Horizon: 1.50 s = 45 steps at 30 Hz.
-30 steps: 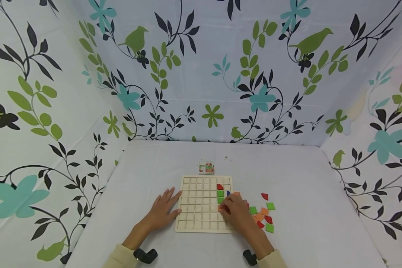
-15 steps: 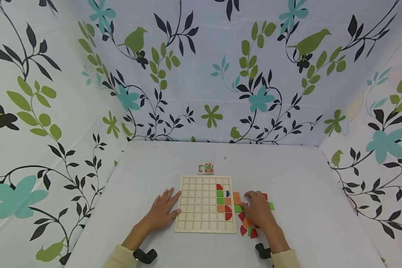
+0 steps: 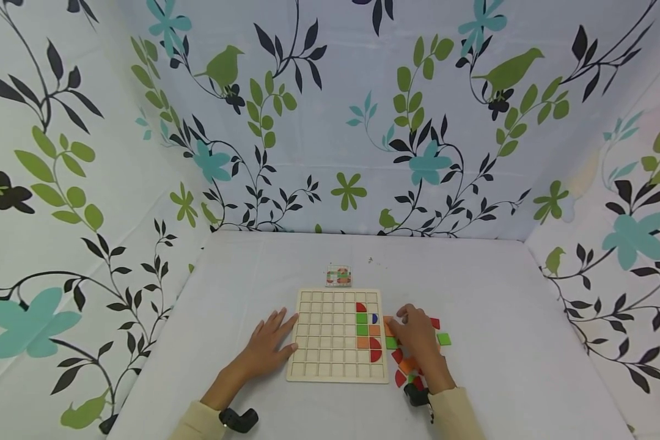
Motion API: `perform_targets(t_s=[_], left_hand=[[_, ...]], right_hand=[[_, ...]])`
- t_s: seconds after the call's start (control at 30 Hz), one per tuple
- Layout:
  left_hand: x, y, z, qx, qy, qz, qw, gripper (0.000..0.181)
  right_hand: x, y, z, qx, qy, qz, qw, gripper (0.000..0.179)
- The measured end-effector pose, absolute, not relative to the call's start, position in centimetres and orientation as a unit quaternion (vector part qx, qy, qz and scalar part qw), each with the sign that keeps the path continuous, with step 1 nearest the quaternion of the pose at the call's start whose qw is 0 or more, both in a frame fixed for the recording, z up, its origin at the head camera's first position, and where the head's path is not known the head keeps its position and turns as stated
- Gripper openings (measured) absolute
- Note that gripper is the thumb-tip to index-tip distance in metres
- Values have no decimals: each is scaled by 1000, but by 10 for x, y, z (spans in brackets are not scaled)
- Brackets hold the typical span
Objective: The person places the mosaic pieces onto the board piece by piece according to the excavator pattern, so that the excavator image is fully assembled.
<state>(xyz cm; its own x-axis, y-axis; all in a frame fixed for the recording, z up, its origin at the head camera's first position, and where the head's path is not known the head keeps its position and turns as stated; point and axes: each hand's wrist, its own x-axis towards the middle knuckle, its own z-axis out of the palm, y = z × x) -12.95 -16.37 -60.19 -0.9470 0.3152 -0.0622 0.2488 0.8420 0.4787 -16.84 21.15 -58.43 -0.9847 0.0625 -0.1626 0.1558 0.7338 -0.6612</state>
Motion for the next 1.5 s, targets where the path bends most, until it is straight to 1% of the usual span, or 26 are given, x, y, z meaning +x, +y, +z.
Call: perform_targets(t_s=[0.13, 0.3, 0.57, 0.73, 1.0, 1.17, 1.5], left_hand=[[-130, -163, -602, 146, 957, 243, 68, 66], [-130, -163, -603, 148, 957, 241, 64, 66], [-128, -164, -604, 143, 957, 244, 67, 66], [-128, -164, -605, 146, 957, 242, 66, 66], [-129, -163, -605, 149, 957, 242, 63, 66], [-129, -163, -606, 147, 958, 238, 64, 66], [-129, -164, -605, 151, 957, 239, 60, 66]], right_hand=[[-174, 209, -582, 73, 928, -358, 73, 39], [-176, 210, -581, 77, 927, -362, 61, 37], [-171, 216, -587, 53, 923, -373, 75, 44], [-173, 221, -591, 33, 924, -375, 69, 38], [-180, 222, -597, 7, 924, -375, 71, 37], [-183, 221, -599, 7, 928, -367, 67, 33], [-187, 216, -601, 6, 924, -375, 74, 34]])
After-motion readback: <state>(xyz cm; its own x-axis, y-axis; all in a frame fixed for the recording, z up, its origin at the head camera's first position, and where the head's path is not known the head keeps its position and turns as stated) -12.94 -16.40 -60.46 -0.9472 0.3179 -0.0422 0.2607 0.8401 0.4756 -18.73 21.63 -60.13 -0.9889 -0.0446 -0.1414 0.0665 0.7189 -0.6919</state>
